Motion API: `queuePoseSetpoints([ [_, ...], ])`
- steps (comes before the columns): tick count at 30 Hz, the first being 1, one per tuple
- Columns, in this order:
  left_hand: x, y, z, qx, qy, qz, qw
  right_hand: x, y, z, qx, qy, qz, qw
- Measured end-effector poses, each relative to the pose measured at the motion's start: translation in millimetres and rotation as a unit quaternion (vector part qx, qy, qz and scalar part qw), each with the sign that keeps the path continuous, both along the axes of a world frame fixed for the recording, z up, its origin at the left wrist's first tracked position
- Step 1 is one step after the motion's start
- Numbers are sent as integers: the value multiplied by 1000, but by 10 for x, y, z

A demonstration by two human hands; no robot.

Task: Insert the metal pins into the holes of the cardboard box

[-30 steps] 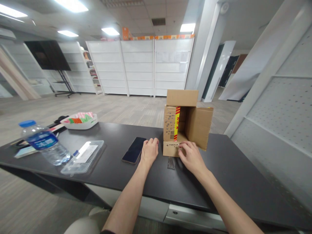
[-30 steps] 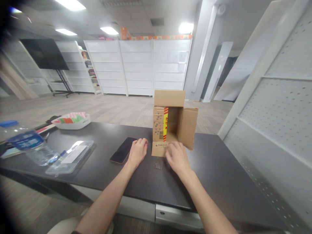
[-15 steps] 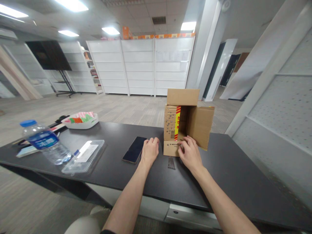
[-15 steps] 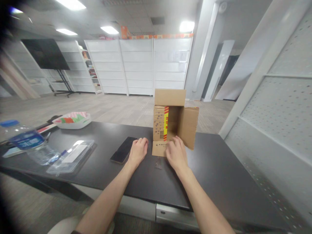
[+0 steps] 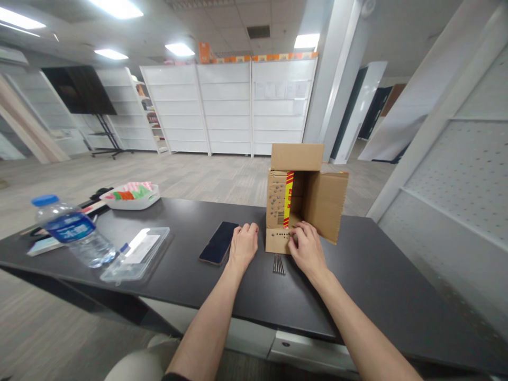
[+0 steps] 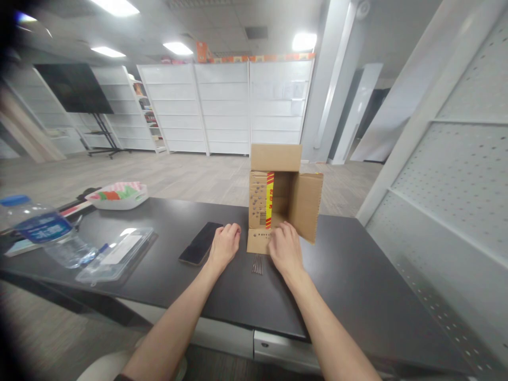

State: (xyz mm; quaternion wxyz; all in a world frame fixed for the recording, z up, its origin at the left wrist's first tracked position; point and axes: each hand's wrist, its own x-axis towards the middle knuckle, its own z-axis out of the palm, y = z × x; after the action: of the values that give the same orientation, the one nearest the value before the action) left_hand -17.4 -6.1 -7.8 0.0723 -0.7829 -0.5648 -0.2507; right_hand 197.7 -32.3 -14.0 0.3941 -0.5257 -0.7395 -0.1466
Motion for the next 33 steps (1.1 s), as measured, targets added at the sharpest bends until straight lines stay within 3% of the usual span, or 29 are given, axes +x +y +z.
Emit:
queuePoseSetpoints([
  [33, 0, -15, 23, -11, -4, 1, 1000, -25, 63, -65, -9, 41, 7, 999],
])
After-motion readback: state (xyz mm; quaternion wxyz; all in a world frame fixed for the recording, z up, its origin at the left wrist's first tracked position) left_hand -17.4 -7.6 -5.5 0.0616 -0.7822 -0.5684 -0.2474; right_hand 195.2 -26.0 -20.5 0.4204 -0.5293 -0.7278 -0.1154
